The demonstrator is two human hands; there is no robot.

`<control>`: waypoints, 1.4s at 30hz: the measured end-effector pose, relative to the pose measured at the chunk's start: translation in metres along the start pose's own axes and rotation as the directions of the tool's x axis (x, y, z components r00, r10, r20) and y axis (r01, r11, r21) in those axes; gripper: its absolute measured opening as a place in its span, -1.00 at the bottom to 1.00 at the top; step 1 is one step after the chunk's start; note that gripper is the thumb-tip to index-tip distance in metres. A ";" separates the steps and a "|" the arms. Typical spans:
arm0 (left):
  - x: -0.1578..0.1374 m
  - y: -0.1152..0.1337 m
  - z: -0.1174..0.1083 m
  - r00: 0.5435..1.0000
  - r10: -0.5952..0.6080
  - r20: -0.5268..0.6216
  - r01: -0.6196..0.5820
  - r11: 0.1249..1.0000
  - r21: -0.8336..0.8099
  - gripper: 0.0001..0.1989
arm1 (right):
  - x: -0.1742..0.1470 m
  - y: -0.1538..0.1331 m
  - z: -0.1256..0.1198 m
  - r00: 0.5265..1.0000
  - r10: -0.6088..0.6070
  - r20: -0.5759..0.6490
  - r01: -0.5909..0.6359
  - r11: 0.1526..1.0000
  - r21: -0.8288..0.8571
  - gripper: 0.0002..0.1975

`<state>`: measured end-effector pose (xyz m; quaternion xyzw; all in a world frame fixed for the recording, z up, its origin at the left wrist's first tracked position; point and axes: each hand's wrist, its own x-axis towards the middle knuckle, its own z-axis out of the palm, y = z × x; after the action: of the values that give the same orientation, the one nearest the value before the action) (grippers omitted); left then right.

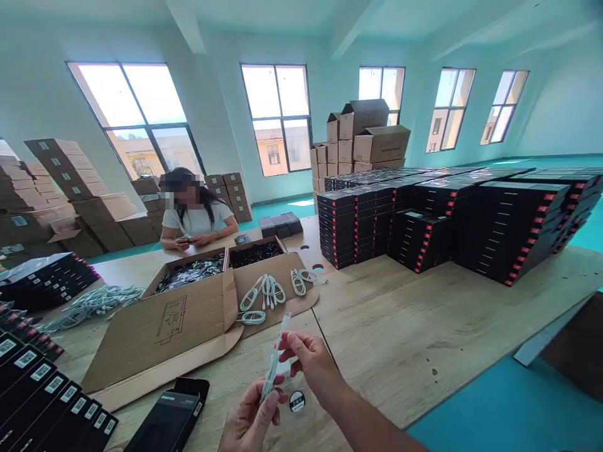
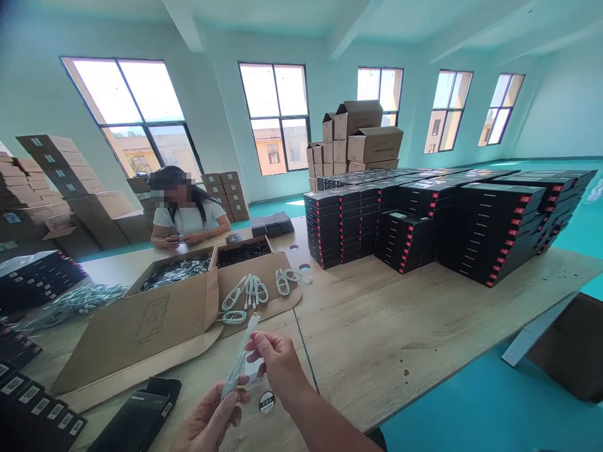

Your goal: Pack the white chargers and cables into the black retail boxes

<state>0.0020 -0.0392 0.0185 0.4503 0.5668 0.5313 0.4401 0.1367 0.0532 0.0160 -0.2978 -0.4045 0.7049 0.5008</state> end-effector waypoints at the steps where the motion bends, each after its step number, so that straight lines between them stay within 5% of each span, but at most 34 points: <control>1: 0.001 -0.001 -0.001 0.993 0.109 -0.052 -0.097 0.976 0.197 -0.58 | -0.001 0.000 0.000 1.000 0.000 -0.002 0.000 0.999 -0.032 -0.35; 3: 0.003 -0.005 -0.001 0.946 0.305 -0.114 -0.219 0.854 0.471 -0.62 | -0.004 -0.001 0.001 1.000 -0.009 0.025 0.011 0.997 -0.081 -0.38; 6: 0.000 -0.006 0.005 0.904 0.361 -0.228 -0.216 0.848 0.484 -0.58 | -0.008 -0.003 0.001 0.998 -0.028 0.056 0.035 0.992 -0.121 -0.53; 9: -0.005 0.000 0.012 0.963 0.119 -0.243 -0.087 0.986 0.142 -0.38 | -0.010 -0.004 0.002 0.994 -0.006 0.107 0.019 0.992 -0.122 -0.61; 11: -0.005 0.006 0.014 0.992 -0.105 -0.071 0.095 0.987 -0.132 -0.37 | -0.011 -0.005 0.003 0.987 0.035 0.157 -0.014 0.991 -0.129 -0.63; 13: -0.004 0.008 0.013 0.962 -0.256 0.097 0.273 0.926 -0.261 -0.38 | -0.012 -0.007 0.004 0.988 -0.013 0.156 0.042 0.983 -0.181 -0.67; 15: -0.001 0.008 0.009 0.939 -0.306 0.159 0.339 0.902 -0.268 -0.35 | -0.016 -0.010 0.005 0.973 -0.189 0.133 0.221 0.927 -0.304 -0.77; 17: 0.000 0.006 0.007 0.940 -0.310 0.142 0.334 0.919 -0.209 -0.34 | -0.020 -0.014 0.005 0.901 -0.381 0.206 0.433 0.776 -0.458 -0.85; 20: -0.003 0.006 0.007 0.957 -0.279 0.083 0.287 0.952 -0.105 -0.37 | -0.026 -0.015 0.008 0.816 -0.418 0.399 0.578 0.609 -0.544 -0.79; 22: -0.007 0.007 0.009 0.962 -0.262 0.077 0.268 0.960 -0.077 -0.39 | -0.026 -0.015 0.012 0.870 -0.340 0.358 0.488 0.703 -0.518 -0.81; 24: -0.010 0.007 0.012 0.962 -0.251 0.109 0.262 0.960 -0.095 -0.40 | -0.023 -0.014 0.016 0.957 -0.188 0.222 0.262 0.887 -0.379 -0.77; 26: -0.011 0.006 0.014 0.963 -0.234 0.132 0.252 0.957 -0.146 -0.40 | -0.017 -0.012 0.017 0.990 -0.040 0.137 0.064 0.982 -0.178 -0.65; 29: -0.011 0.003 0.012 0.958 -0.243 0.152 0.272 0.939 -0.212 -0.37 | -0.009 -0.006 0.008 0.999 0.025 0.044 -0.023 0.999 -0.047 -0.53; 32: -0.011 0.003 0.006 0.944 -0.266 0.196 0.299 0.940 -0.165 -0.41 | -0.005 -0.002 -0.009 1.000 -0.015 -0.001 0.014 0.973 -0.228 -0.55; 35: -0.010 0.003 -0.001 0.931 -0.265 0.252 0.284 0.958 -0.041 -0.43 | -0.008 -0.010 -0.022 0.948 -0.312 -0.065 0.202 0.748 -0.633 -0.50; 37: -0.008 0.002 -0.004 0.913 -0.292 0.285 0.297 0.955 0.028 -0.43 | -0.010 -0.023 -0.023 0.860 -0.501 0.095 0.323 0.391 -0.862 -0.43; 38: -0.006 0.001 -0.006 0.903 -0.310 0.298 0.308 0.950 0.055 -0.42 | -0.011 -0.032 -0.022 0.829 -0.498 0.255 0.389 0.185 -0.902 -0.50; 40: -0.001 -0.003 -0.008 0.887 -0.325 0.327 0.311 0.946 0.094 -0.38 | -0.011 -0.050 -0.017 0.762 -0.288 0.580 0.560 -0.156 -0.814 -0.77; 42: 0.001 -0.006 -0.011 0.866 -0.334 0.372 0.312 0.942 0.121 -0.35 | -0.008 -0.068 -0.010 0.678 -0.007 0.735 0.700 -0.298 -0.649 -0.88</control>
<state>-0.0092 -0.0403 0.0129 0.4575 0.5506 0.3342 0.6131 0.1790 0.0594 0.0704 -0.2337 -0.9541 -0.0074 0.1870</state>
